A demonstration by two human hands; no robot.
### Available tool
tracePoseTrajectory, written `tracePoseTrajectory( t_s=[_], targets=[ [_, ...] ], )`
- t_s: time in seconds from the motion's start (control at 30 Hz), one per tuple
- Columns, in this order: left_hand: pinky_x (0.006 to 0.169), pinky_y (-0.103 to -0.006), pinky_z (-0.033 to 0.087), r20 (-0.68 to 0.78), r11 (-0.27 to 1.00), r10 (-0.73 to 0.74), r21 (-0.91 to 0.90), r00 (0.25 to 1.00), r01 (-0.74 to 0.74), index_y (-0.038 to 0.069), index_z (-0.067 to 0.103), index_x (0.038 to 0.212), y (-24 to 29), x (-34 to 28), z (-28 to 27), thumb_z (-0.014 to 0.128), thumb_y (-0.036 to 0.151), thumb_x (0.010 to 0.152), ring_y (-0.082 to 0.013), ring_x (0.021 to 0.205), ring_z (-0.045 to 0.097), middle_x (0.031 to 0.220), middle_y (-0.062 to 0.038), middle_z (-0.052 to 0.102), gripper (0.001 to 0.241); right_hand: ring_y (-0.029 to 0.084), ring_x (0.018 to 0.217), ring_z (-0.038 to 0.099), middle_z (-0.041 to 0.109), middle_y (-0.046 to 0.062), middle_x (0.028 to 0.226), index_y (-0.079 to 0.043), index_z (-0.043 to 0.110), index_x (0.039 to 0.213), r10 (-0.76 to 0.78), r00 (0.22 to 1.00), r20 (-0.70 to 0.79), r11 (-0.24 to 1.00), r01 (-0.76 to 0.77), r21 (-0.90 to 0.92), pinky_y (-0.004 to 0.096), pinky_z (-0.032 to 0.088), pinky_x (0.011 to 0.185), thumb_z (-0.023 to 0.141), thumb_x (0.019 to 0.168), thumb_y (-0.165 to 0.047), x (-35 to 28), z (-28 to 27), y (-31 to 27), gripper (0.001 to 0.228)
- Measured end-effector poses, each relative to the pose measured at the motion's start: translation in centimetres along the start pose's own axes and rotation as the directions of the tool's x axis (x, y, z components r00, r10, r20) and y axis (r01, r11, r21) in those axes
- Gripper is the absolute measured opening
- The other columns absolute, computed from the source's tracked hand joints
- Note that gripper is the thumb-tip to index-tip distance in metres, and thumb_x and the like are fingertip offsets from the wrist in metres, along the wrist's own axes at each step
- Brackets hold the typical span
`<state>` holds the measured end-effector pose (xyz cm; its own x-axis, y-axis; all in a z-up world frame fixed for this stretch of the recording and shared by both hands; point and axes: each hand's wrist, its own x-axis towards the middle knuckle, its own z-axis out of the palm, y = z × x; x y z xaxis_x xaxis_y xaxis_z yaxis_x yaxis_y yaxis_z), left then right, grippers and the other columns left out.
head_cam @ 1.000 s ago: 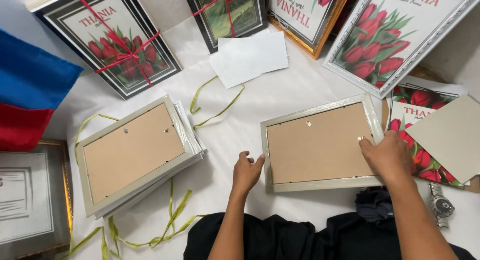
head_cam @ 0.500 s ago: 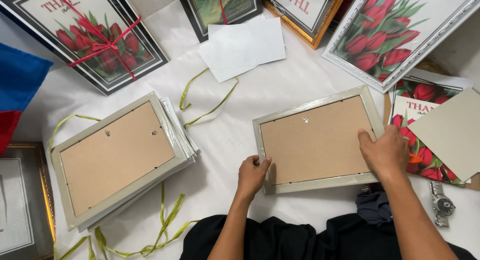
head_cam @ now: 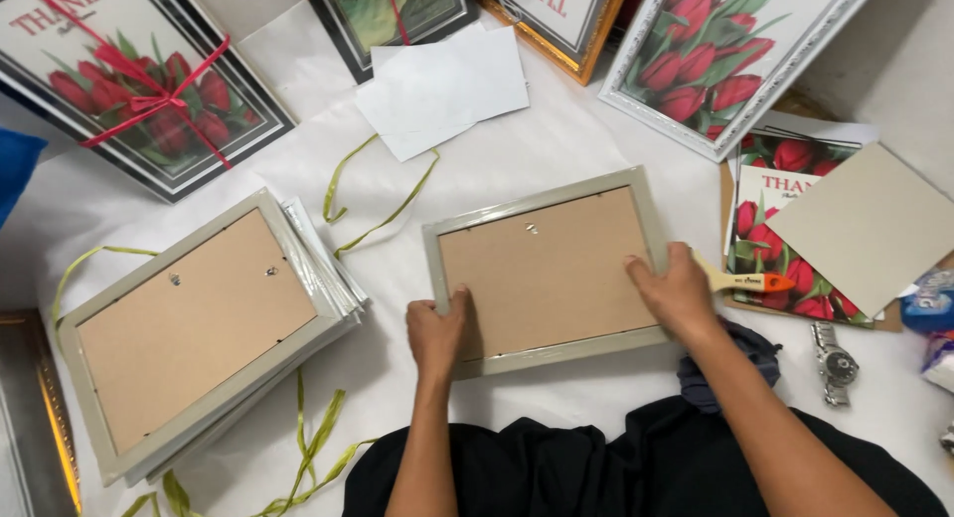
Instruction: The person assembles a picture frame by inserting a backing board and securing it with metal tabs. They then use a brush to dust the frame and a cloth to wipe it clean before placing it aside.
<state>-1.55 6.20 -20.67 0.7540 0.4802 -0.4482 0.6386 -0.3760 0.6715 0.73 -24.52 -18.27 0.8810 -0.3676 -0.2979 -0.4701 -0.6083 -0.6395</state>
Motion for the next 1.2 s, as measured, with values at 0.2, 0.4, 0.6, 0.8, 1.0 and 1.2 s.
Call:
tracePoseTrajectory(
  t_s=[0.2,0.4,0.6,0.8,1.0,1.2],
  targets=[
    [0.103,-0.0608,0.047,0.043,0.98,-0.068,0.19,0.997,0.058,-0.016,0.051,0.131,-1.0,0.7,-1.6,0.064,0.066,0.084,-0.0538,0.126,0.058,0.128,-0.038,0.058,0.096,0.049,0.128,0.057,0.063,0.034,0.128,0.006,0.056,0.131,-0.02,0.988,0.156,0.998,0.01,0.068,0.055,0.047,0.102,0.068,0.081,-0.045,1.0,4.2,2.1,0.072],
    [0.101,-0.0614,0.048,0.114,0.961,-0.092,0.271,0.989,0.059,-0.015,0.051,0.133,-1.1,0.9,-0.7,0.06,0.071,0.084,-0.0524,0.124,0.06,0.126,-0.036,0.061,0.1,0.049,0.132,0.053,0.058,0.033,0.132,0.009,0.058,0.132,0.016,0.988,0.15,0.997,-0.004,-0.079,0.055,0.045,0.106,0.07,0.079,-0.047,1.2,2.8,1.4,0.078],
    [0.093,-0.0617,0.051,0.107,0.956,-0.054,0.294,0.993,0.02,-0.017,0.06,0.121,-1.3,1.0,-0.5,0.064,0.067,0.084,-0.0525,0.115,0.065,0.115,-0.035,0.067,0.091,0.047,0.148,0.026,0.026,0.028,0.155,0.002,0.05,0.149,0.105,0.979,0.176,0.99,-0.087,-0.107,0.06,0.034,0.116,0.07,0.08,-0.054,1.6,2.4,1.2,0.091],
    [0.085,-0.0574,0.054,0.102,0.956,0.002,0.291,0.995,-0.031,-0.013,0.075,0.097,-1.9,1.1,-0.5,0.065,0.061,0.087,-0.0496,0.103,0.071,0.099,-0.033,0.073,0.075,0.048,0.147,0.026,0.03,0.03,0.153,0.008,0.053,0.143,0.074,0.968,0.241,0.96,-0.004,-0.279,0.059,0.031,0.119,0.068,0.082,-0.059,2.2,3.2,2.5,0.092],
    [0.088,-0.0561,0.055,0.08,0.964,0.04,0.26,0.996,-0.06,-0.01,0.074,0.111,-4.3,2.9,0.2,0.071,0.057,0.084,-0.0475,0.109,0.069,0.107,-0.031,0.073,0.072,0.046,0.135,0.039,0.043,0.026,0.142,-0.002,0.06,0.136,-0.025,0.977,0.21,0.911,0.108,-0.398,0.061,0.036,0.104,0.063,0.087,-0.04,0.8,1.1,2.2,0.062],
    [0.087,-0.0497,0.057,0.05,0.99,0.06,0.122,0.997,-0.066,-0.007,0.063,0.127,-5.6,0.8,0.4,0.075,0.049,0.087,-0.0393,0.113,0.067,0.115,-0.022,0.07,0.07,0.077,0.127,0.031,0.025,0.047,0.151,0.001,0.056,0.139,0.289,0.923,0.255,0.762,-0.061,-0.645,0.086,0.023,0.101,0.07,0.075,-0.011,-0.9,-2.2,5.0,0.067]
  ],
)
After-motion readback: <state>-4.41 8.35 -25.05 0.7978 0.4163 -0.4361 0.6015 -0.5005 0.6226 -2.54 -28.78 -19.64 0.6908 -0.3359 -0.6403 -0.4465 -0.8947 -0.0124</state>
